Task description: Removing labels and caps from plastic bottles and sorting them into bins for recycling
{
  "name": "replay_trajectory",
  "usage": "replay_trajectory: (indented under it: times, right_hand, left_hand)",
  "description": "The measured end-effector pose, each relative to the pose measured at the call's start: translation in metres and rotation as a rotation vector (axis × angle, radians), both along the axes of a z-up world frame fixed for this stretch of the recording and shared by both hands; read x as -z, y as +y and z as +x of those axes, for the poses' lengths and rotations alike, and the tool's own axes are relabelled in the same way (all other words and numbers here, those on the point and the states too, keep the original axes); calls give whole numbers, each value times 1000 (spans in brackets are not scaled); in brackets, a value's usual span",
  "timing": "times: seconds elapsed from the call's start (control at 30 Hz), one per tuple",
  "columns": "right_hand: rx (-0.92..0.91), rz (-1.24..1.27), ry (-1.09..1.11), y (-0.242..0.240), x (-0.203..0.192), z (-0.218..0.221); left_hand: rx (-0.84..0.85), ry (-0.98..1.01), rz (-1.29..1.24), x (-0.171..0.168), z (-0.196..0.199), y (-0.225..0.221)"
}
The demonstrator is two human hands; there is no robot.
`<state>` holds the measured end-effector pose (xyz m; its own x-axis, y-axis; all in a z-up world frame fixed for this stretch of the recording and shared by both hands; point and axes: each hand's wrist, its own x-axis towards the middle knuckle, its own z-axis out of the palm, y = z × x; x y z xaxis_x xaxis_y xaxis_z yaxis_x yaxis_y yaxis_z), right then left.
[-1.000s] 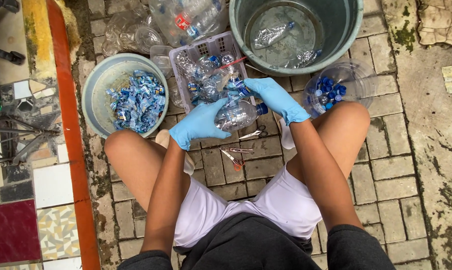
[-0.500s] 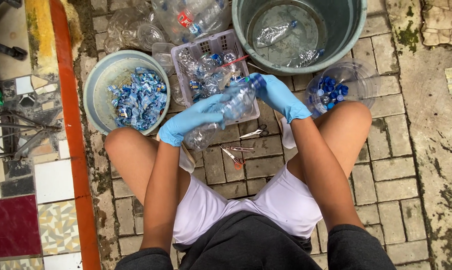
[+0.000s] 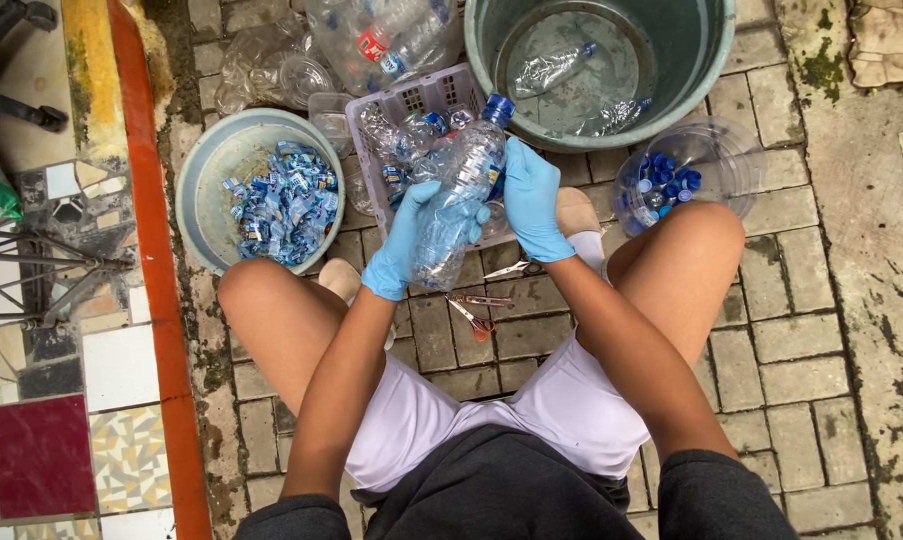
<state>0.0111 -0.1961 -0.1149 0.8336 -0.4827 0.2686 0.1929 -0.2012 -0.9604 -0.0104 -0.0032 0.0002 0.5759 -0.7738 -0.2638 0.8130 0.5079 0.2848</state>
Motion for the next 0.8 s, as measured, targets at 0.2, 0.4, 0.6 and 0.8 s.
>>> replay_trajectory:
  times: [0.2,0.4,0.6,0.8]
  right_hand:
    - [105,40,29,12,-50,-11]
    - [98,59,56,4,-33,-4]
    - [141,47,168,1,-15,2]
    - [140,69,264,-1,-6,11]
  left_hand:
    - [-115,-83,135,-12,-5,-8]
    - [-140,-95,115,-3,4,1]
    - [-105,-290,145,3,19,9]
    - [-218,-239,140,0,9,10]
